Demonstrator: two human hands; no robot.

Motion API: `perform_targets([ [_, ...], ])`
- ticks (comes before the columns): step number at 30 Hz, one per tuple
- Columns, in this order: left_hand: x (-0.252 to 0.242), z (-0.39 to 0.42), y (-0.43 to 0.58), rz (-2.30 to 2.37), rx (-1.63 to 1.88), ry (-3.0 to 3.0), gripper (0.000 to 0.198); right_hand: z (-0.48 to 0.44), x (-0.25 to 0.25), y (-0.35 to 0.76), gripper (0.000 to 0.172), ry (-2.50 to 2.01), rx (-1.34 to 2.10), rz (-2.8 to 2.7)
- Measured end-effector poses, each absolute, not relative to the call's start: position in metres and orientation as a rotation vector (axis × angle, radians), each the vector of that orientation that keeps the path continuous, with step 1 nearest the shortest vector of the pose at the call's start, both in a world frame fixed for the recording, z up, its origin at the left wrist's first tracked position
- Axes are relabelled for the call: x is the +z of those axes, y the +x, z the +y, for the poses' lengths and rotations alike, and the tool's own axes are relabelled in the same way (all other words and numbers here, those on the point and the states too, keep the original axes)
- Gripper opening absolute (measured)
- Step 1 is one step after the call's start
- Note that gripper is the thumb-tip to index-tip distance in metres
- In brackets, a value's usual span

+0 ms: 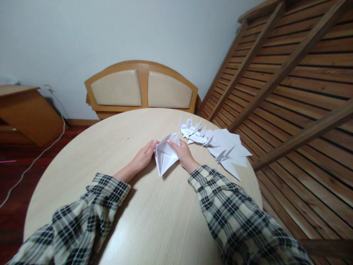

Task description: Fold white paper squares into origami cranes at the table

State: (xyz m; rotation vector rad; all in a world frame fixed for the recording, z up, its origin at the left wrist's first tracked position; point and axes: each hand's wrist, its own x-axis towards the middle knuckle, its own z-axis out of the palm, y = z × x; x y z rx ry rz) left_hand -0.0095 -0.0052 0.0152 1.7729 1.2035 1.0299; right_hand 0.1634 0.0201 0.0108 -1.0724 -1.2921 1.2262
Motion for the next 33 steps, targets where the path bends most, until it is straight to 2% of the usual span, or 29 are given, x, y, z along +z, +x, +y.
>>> perform_targets([
  [18, 0.019, -0.008, -0.009, 1.204, 0.963, 1.840, 0.031, 0.014, 0.018, 0.159, 0.030, -1.071, 1.223, -1.236],
  [33, 0.021, -0.012, -0.008, 1.112, 0.968, 1.846, 0.031, 0.014, 0.020, 0.159, 0.030, -1.024, 1.231, -1.247],
])
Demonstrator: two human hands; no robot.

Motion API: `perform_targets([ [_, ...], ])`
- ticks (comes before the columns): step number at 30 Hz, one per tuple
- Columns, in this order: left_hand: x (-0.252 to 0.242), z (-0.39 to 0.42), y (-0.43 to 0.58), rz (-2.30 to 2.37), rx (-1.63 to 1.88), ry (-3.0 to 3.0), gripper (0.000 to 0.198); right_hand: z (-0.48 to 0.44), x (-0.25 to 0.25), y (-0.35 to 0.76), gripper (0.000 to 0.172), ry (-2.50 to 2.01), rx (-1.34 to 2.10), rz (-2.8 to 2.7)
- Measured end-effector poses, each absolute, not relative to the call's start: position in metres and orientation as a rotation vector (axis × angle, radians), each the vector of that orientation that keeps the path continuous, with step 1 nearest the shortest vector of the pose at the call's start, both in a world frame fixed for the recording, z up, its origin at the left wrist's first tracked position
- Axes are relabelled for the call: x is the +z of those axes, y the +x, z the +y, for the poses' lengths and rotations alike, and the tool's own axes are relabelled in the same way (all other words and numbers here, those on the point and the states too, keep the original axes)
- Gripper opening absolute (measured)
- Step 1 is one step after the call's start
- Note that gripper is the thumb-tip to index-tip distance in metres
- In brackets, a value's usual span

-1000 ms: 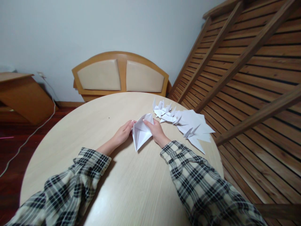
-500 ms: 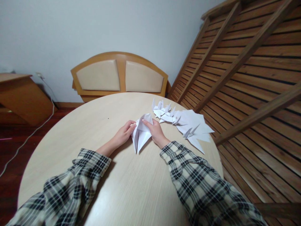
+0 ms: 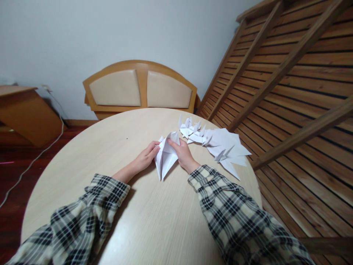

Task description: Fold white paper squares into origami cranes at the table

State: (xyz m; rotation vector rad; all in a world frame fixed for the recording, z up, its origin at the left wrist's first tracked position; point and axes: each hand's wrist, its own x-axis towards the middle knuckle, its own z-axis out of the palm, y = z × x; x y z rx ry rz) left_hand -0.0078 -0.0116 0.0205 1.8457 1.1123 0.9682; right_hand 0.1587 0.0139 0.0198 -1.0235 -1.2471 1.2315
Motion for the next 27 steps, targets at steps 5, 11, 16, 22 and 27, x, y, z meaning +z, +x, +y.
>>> perform_targets([
  [5, 0.0197, -0.0118, -0.0074, 1.097, 0.941, 1.843, 0.031, 0.0118, 0.0211, 0.1583, 0.033, -1.037, 1.232, -1.274],
  [11, 0.0142, -0.0080, -0.0093, 1.075, 0.937, 1.843, 0.036, 0.0118, 0.0227, 0.1572, 0.031, -0.961, 1.269, -1.190],
  [16, 0.0162, -0.0075, -0.0097, 1.074, 0.958, 1.897, 0.042, 0.0122, 0.0232, 0.1554, 0.030, -0.886, 1.285, -1.110],
  [22, 0.0155, -0.0066, -0.0099, 1.042, 0.975, 1.864, 0.045, 0.0106, 0.0262, 0.1548, 0.031, -0.857, 1.289, -1.109],
  [27, 0.0115, -0.0067, -0.0092, 1.000, 0.982, 1.835, 0.038, 0.0103, 0.0257, 0.1542, 0.032, -0.922, 1.272, -1.147],
])
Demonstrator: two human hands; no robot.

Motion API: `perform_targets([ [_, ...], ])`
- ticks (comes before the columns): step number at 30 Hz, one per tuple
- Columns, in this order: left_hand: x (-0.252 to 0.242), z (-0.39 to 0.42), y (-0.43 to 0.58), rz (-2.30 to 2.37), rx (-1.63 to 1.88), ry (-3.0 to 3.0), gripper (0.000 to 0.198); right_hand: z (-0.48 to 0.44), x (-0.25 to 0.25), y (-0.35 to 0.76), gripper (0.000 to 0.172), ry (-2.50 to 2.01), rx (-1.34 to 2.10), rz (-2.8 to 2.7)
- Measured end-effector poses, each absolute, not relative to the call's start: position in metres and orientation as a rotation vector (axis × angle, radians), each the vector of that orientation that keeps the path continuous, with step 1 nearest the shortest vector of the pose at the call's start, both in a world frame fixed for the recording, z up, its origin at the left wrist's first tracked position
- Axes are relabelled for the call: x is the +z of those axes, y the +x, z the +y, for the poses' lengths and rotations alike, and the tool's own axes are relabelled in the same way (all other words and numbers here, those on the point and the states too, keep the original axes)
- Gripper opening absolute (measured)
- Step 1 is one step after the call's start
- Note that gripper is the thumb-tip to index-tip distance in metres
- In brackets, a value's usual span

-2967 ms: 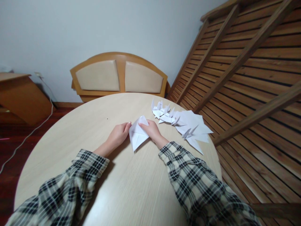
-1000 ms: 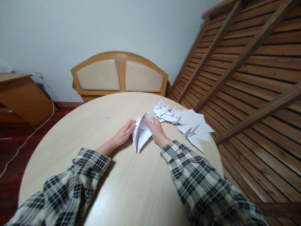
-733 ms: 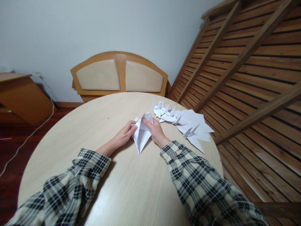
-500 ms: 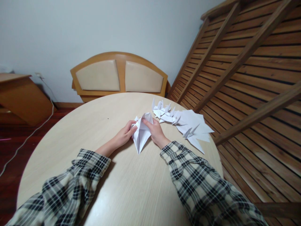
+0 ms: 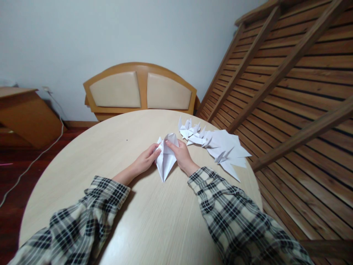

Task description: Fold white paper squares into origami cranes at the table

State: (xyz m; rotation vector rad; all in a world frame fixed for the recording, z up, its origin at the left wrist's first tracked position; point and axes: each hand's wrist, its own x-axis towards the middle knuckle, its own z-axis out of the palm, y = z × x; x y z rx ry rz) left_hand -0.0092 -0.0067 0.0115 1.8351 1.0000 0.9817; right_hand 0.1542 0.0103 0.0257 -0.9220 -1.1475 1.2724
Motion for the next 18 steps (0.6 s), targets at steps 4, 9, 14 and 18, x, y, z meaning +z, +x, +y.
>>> perform_targets([
  [4, 0.011, -0.008, -0.008, 0.979, 0.971, 1.816, 0.034, 0.011, 0.023, 0.153, 0.032, -0.933, 1.312, -1.162],
  [9, 0.010, -0.007, -0.008, 0.964, 0.925, 1.788, 0.035, 0.016, 0.024, 0.157, 0.028, -0.876, 1.343, -1.174],
  [14, 0.007, -0.005, -0.010, 0.936, 0.897, 1.802, 0.036, 0.024, 0.028, 0.165, 0.024, -0.868, 1.270, -1.245],
  [18, 0.008, -0.006, -0.009, 0.936, 0.890, 1.783, 0.036, 0.027, 0.028, 0.167, 0.023, -0.902, 1.212, -1.250],
])
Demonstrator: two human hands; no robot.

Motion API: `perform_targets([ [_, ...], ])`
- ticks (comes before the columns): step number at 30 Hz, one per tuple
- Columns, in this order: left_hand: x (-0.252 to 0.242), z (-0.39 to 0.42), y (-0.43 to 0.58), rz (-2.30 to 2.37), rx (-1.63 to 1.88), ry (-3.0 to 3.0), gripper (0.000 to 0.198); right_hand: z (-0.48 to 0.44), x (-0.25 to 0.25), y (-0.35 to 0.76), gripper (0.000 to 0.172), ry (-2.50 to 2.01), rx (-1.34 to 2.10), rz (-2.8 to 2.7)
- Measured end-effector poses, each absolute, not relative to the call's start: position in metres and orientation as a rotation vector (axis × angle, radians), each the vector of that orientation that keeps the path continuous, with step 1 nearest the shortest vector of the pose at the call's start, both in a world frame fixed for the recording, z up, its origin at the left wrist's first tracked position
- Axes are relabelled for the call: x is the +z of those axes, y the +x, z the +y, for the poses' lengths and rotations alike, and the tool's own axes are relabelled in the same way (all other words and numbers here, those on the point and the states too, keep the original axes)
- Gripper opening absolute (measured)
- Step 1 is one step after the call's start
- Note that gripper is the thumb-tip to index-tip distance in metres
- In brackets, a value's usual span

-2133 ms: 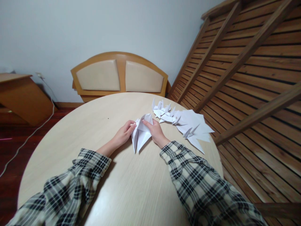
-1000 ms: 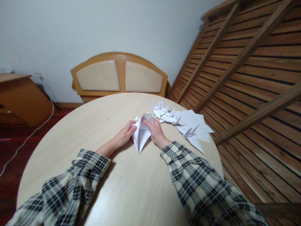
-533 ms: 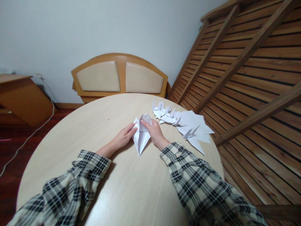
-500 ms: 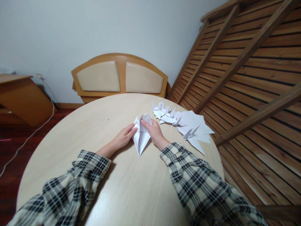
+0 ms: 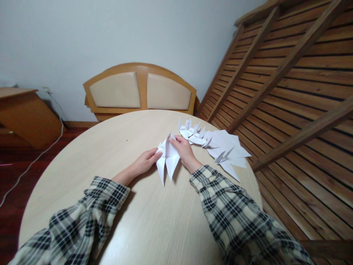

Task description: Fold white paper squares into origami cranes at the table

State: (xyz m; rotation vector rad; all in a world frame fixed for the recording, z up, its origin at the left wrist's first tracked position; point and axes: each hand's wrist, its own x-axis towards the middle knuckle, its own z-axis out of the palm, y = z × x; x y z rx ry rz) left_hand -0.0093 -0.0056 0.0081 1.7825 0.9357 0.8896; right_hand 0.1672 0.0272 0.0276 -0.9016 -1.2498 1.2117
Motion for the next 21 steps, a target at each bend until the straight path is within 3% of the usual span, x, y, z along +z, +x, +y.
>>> perform_targets([
  [12, 0.0076, -0.0044, -0.0144, 0.851, 0.825, 1.701, 0.038, 0.0266, 0.0367, 0.1735, 0.031, -0.841, 1.340, -1.307],
  [21, 0.0124, -0.0069, -0.0134, 0.833, 0.769, 1.649, 0.036, 0.0279, 0.0350, 0.1726, 0.032, -0.930, 1.220, -1.319],
])
